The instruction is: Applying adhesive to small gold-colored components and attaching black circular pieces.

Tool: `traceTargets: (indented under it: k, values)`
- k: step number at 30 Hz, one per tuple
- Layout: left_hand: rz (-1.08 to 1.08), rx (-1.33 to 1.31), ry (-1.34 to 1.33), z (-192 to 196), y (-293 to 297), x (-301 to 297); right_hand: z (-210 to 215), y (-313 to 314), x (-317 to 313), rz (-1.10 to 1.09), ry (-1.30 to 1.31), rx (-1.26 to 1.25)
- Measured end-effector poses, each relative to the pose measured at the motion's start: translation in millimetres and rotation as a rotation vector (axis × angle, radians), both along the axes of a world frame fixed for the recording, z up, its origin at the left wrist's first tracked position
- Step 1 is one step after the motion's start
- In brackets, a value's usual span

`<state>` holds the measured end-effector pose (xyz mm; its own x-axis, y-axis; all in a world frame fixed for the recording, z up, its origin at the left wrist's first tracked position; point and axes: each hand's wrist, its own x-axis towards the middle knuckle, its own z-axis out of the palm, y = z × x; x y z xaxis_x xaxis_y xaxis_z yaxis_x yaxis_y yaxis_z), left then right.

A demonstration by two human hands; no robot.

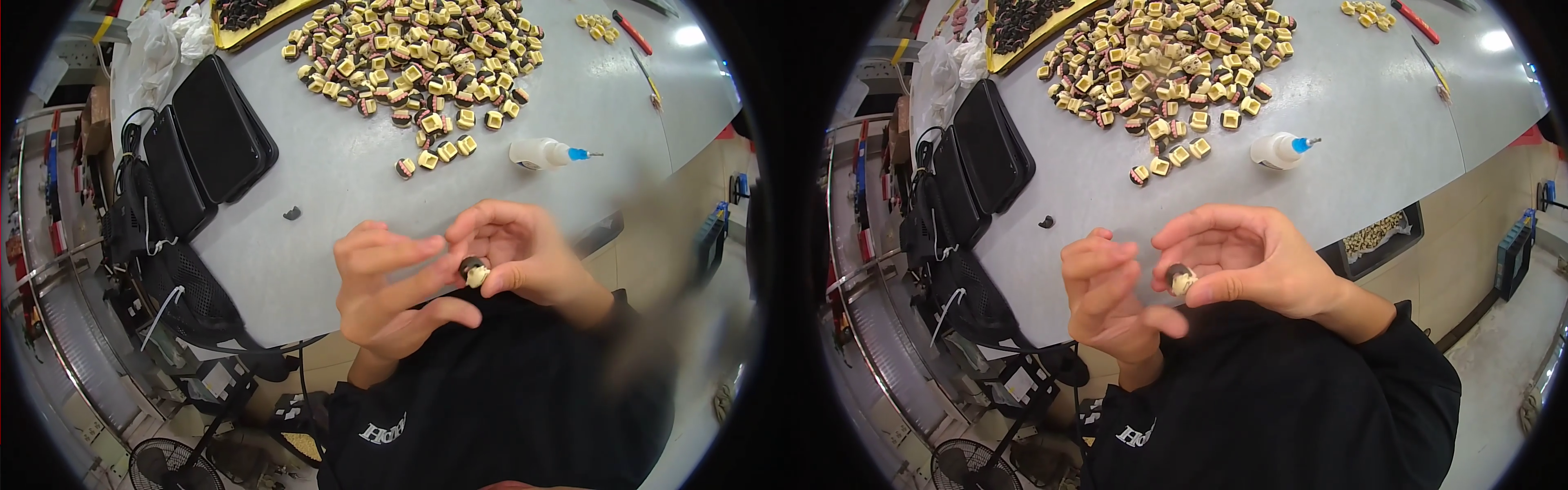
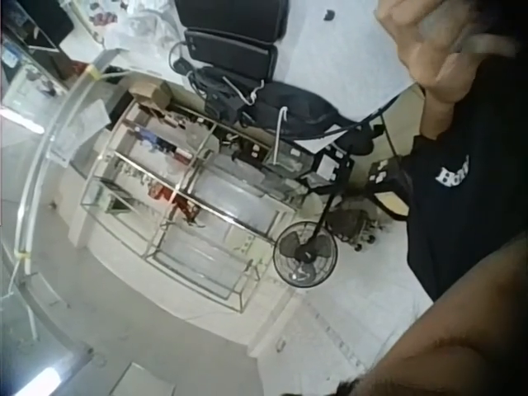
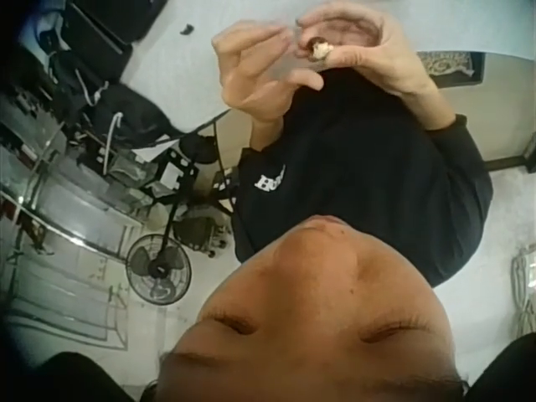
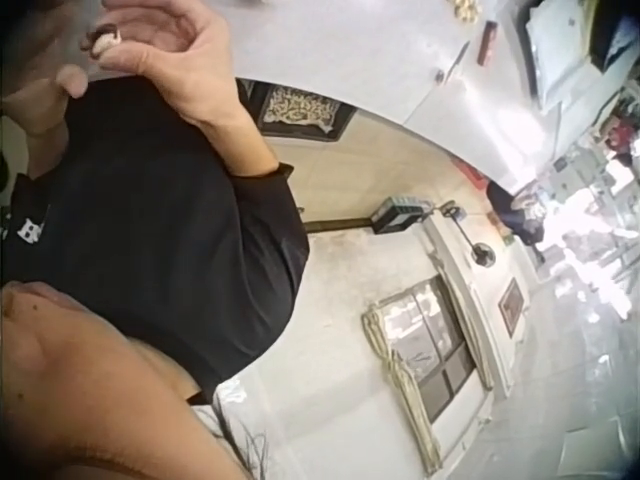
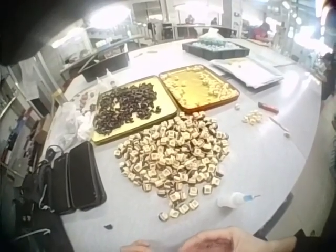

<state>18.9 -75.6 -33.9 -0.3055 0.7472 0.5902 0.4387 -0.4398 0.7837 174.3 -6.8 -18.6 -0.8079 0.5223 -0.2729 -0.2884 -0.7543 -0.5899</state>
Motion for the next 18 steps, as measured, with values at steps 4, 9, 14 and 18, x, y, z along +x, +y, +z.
traceTargets:
  k: [4,9,14,18]
  values:
    - [0.034,-0.003,-0.192,-0.8,-0.6,0.3,-8.4,-1.8,-1.6,-0.111,0.22,-0.099]
    - [-0.022,0.029,-0.274,-3.3,-1.4,1.2,3.9,-1.8,-5.0,-0.1,0.022,-0.132]
    - [-0.025,0.027,-0.247,-3.1,-2.1,-2.0,-10.7,-5.7,-7.9,-0.152,0.111,-0.09]
    - [-0.047,-0.045,-0.114,-4.3,-5.5,-6.6,-13.9,-6.7,-8.3,-0.165,0.115,-0.024]
